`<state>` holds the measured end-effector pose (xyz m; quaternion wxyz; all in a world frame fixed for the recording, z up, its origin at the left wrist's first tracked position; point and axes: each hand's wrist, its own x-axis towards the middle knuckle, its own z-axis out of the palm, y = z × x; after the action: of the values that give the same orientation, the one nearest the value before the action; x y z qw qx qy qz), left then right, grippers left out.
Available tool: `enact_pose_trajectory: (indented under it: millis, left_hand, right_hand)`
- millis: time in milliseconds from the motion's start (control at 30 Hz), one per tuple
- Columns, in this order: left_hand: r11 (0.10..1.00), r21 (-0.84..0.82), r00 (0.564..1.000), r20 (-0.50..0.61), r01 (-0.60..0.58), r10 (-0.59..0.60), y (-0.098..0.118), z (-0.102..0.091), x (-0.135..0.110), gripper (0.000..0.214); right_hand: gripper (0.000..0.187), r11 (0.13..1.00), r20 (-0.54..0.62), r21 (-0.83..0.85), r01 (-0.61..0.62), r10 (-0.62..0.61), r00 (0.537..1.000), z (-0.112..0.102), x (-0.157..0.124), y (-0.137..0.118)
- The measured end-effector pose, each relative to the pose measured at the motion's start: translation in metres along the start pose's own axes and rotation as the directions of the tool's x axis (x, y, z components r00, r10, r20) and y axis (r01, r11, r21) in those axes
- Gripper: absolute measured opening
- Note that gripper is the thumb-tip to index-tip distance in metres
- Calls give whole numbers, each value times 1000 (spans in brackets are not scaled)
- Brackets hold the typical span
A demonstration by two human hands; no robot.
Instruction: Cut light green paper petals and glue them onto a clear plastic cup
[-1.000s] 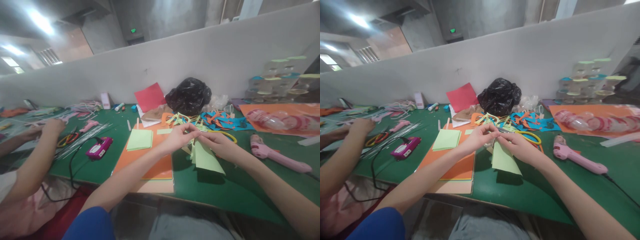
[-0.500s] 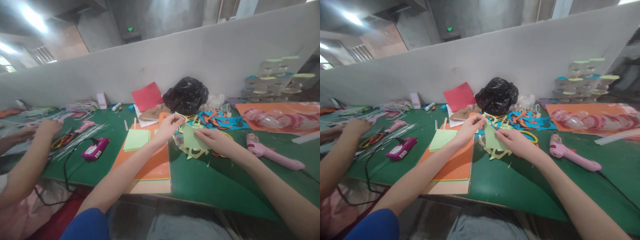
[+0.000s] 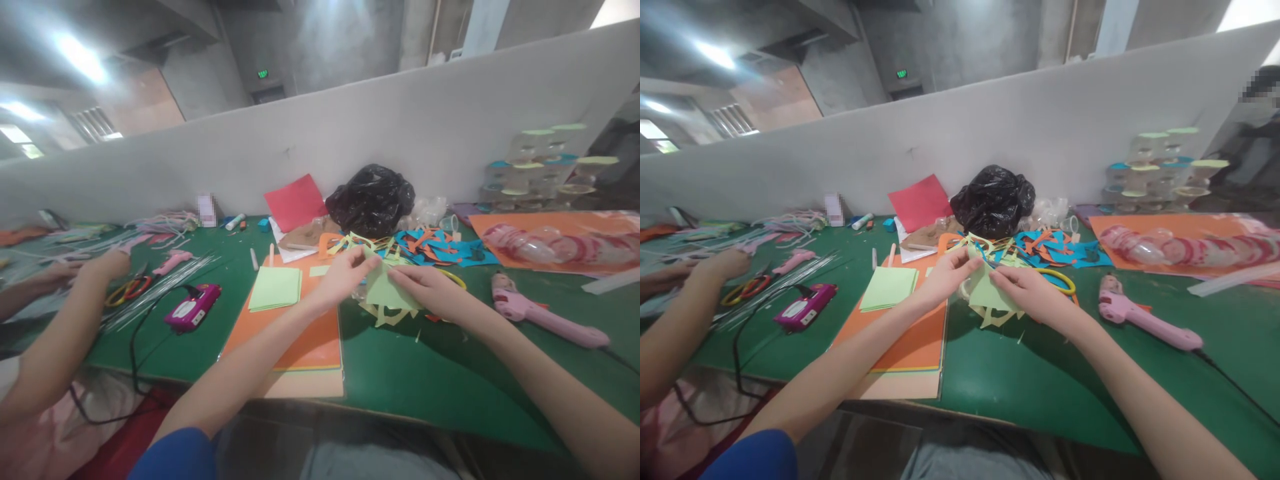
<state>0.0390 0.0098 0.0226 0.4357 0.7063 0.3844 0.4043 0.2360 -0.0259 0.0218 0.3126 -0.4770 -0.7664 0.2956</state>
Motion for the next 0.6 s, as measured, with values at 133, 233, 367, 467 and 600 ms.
enact_pose_trajectory:
  millis: [133, 233, 367, 467, 600]
  left_hand:
    - [998, -57, 989, -142, -39, 31, 6, -11, 4, 33]
    - [993, -103, 972, -232, -56, 31, 8, -20, 8, 33]
    - [991, -121, 970, -241, -47, 16, 6, -22, 10, 37]
    - [990, -129, 976, -216, -56, 27, 4, -19, 9, 36]
    - [990, -140, 995, -97, -22, 8, 0, -14, 9, 32]
  right_hand:
    - [50, 1000, -9, -23, 9, -9, 1000, -1, 0, 1]
    - [52, 998, 26, -62, -8, 10, 1000, -3, 0, 2]
    - [55, 994, 44, -104, -34, 39, 998, -6, -2, 1]
    - [56, 996, 46, -65, -59, 62, 997, -6, -3, -1]
    - [58, 998, 61, 27, -58, 56, 997, -7, -5, -2]
